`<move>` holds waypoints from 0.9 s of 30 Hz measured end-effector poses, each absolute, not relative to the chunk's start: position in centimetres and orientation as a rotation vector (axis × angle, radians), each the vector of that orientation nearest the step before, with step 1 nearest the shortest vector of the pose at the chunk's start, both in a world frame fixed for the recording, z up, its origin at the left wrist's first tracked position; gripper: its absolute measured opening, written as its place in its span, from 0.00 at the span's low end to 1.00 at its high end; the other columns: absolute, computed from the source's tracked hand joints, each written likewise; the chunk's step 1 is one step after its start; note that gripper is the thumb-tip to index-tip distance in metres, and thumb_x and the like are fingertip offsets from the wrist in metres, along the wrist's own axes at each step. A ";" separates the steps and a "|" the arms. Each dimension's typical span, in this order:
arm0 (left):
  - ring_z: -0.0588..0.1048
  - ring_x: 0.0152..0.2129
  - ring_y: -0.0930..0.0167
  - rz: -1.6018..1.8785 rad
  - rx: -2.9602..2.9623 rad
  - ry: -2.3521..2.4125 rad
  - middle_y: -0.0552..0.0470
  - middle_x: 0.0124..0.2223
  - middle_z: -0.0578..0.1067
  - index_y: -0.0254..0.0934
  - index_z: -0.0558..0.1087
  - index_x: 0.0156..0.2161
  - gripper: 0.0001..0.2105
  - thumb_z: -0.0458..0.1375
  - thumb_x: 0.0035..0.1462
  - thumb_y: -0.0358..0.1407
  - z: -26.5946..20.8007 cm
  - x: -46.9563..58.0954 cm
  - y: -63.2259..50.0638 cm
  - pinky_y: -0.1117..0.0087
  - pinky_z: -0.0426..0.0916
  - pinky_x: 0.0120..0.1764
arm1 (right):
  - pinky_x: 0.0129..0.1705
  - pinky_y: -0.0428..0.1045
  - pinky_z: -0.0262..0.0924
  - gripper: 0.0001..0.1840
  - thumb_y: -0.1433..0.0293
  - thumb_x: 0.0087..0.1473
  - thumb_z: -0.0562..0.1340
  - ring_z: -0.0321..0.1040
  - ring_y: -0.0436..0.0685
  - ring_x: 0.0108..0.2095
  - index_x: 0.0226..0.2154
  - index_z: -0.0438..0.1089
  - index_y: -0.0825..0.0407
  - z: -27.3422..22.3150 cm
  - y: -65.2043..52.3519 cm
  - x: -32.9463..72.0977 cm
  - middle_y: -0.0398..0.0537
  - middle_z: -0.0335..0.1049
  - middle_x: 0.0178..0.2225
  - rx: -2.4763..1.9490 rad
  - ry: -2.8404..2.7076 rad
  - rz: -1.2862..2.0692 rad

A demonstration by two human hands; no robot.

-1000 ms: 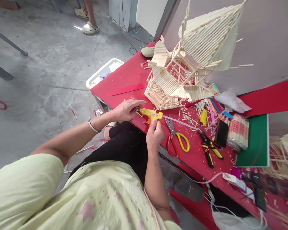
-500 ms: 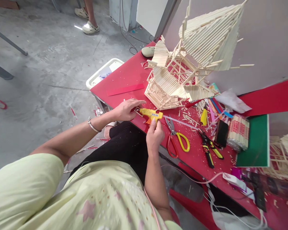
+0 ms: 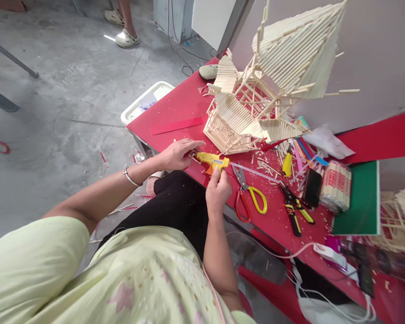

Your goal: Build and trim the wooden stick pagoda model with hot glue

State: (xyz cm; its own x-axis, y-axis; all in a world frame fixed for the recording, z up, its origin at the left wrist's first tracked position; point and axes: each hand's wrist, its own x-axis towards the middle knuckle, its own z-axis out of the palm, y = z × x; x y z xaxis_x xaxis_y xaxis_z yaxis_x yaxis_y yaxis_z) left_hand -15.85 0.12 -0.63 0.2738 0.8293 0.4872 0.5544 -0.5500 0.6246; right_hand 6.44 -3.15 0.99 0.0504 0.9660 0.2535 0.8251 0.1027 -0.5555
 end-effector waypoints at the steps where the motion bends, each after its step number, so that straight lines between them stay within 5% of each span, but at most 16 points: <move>1: 0.79 0.49 0.62 1.156 2.219 1.261 0.44 0.52 0.81 0.38 0.67 0.67 0.39 0.56 0.47 0.23 -0.6 -15.8 0.1 0.60 0.74 0.53 | 0.37 0.51 0.60 0.37 0.49 0.73 0.45 0.79 0.65 0.39 0.52 0.78 0.58 1.0 -3.1 6.4 0.62 0.83 0.43 -1.748 -1.803 0.310; 27: 0.79 0.48 0.63 1.141 2.191 1.284 0.45 0.52 0.82 0.37 0.66 0.68 0.38 0.55 0.48 0.24 0.2 -15.7 -0.2 0.61 0.74 0.53 | 0.42 0.51 0.65 0.37 0.49 0.74 0.44 0.80 0.64 0.44 0.56 0.76 0.58 0.8 -3.1 6.4 0.63 0.82 0.47 -1.774 -1.807 0.320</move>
